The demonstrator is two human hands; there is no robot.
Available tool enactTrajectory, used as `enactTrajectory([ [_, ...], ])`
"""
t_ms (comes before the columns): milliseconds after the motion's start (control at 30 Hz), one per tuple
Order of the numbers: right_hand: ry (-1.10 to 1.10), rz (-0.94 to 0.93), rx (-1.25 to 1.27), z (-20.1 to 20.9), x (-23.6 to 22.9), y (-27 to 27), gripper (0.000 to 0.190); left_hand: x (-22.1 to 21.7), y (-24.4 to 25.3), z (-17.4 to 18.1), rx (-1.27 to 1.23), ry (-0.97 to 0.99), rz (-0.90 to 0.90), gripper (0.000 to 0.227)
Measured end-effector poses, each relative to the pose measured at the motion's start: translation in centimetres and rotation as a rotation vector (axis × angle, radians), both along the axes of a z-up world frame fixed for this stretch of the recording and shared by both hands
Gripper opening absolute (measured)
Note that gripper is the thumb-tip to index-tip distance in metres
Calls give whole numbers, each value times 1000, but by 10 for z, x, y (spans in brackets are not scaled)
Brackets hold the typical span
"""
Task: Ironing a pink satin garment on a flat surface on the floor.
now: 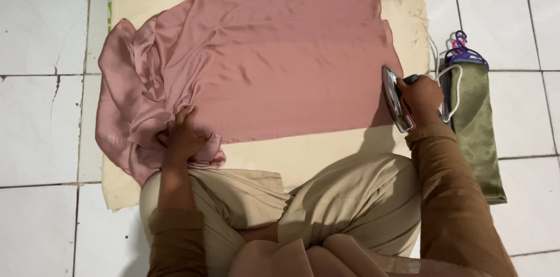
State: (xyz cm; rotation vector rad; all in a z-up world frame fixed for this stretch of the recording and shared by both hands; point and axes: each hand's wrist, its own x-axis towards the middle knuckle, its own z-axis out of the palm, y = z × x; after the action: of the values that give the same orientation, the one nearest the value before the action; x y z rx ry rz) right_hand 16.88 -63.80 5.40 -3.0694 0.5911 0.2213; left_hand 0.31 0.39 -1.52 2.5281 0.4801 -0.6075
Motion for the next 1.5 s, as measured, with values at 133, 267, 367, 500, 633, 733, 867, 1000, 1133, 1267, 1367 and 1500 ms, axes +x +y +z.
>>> enactTrajectory([
  [133, -27, -11, -25, -8, 19, -2, 70, -2, -6, 14, 11, -9, -8, 90],
  [267, -64, -50, -57, -14, 35, -6, 75, -3, -1, 1, -39, -52, 2, 93],
  [367, -54, -16, -42, -17, 42, -11, 70, -2, 3, -6, -38, -56, -9, 94],
  [500, 73, 122, 28, 31, 17, 28, 59, -2, -5, 17, -68, -30, -1, 94],
  [633, 204, 246, 46, 38, -8, 63, 59, 1, -1, 0, -29, -6, 7, 95],
  [733, 281, 459, 58, 45, -28, 100, 58, 1, 0, -5, -21, -18, 5, 95],
  [867, 267, 809, 88, 74, -58, 176, 54, -1, -2, 3, 4, -10, 2, 92],
  [1000, 181, 1020, 112, 37, -72, 243, 52, -4, 0, -4, 19, -48, -32, 95],
  [1133, 112, 1068, 252, 17, -82, 310, 55, -8, -6, 13, -12, -73, -8, 97],
  [1267, 83, 1053, 190, 1, -81, 345, 53, -4, 0, 2, 1, -37, -10, 93],
  [1367, 160, 1029, 222, 33, -82, 337, 55, -4, 4, -5, 4, -13, -18, 92],
  [1500, 279, 914, 168, 40, -63, 285, 64, -2, 5, -11, -30, -8, -21, 93],
])
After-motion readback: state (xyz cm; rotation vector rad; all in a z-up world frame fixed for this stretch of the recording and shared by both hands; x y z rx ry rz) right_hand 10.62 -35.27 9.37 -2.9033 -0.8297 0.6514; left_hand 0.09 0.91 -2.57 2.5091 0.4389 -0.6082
